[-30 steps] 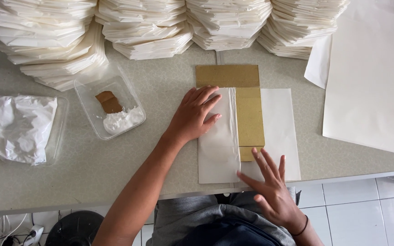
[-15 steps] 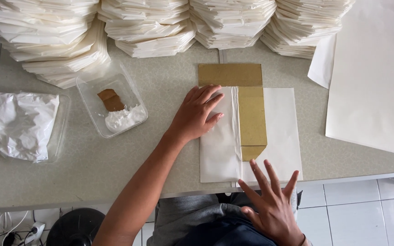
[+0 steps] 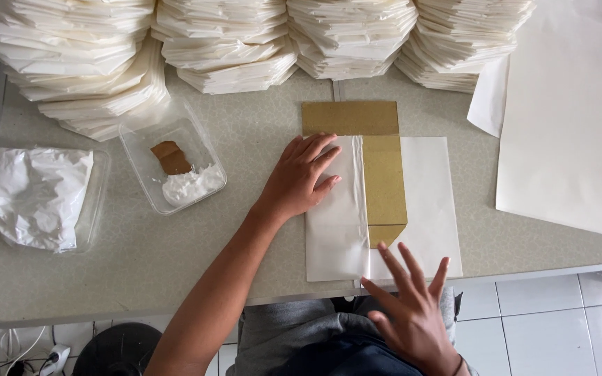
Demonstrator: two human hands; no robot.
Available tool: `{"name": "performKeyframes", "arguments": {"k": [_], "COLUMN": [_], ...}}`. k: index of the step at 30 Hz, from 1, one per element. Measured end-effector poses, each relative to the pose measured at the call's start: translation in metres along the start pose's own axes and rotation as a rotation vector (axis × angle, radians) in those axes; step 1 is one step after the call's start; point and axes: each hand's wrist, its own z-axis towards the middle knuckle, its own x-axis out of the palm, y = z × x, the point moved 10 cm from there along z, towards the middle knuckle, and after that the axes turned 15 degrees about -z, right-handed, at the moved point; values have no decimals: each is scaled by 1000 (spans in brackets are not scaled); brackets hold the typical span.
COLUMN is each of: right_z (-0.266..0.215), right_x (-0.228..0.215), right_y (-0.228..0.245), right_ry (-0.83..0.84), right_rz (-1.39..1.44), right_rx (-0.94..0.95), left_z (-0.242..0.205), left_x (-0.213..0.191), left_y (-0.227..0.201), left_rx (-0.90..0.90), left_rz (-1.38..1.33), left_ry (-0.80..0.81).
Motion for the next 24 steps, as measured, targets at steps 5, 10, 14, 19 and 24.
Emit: {"name": "performKeyframes", "arguments": {"k": [5,10,14,19,24], "right_z": [-6,-8,-8,-7,3], "right_x": [-4,0,9,13,6], "right_y": [-75,-145,-153,-155,-157], "right_ry": [-62,136,114,194,283], "right_rz": [104,323,821,1033,877], "right_rx": [324,853,1041,1119,1088], "left_z": [-1,-1,-1,0,0], "left_x": [-1,1,0,-4,-3], "left_y": [-3,0,-1,-6,-5], "left_rx": [12,-4,-1,24,0], "left_rz": [-2,-20,-28,-32,-40], "left_ry": [-13,18,17,1,23]}}
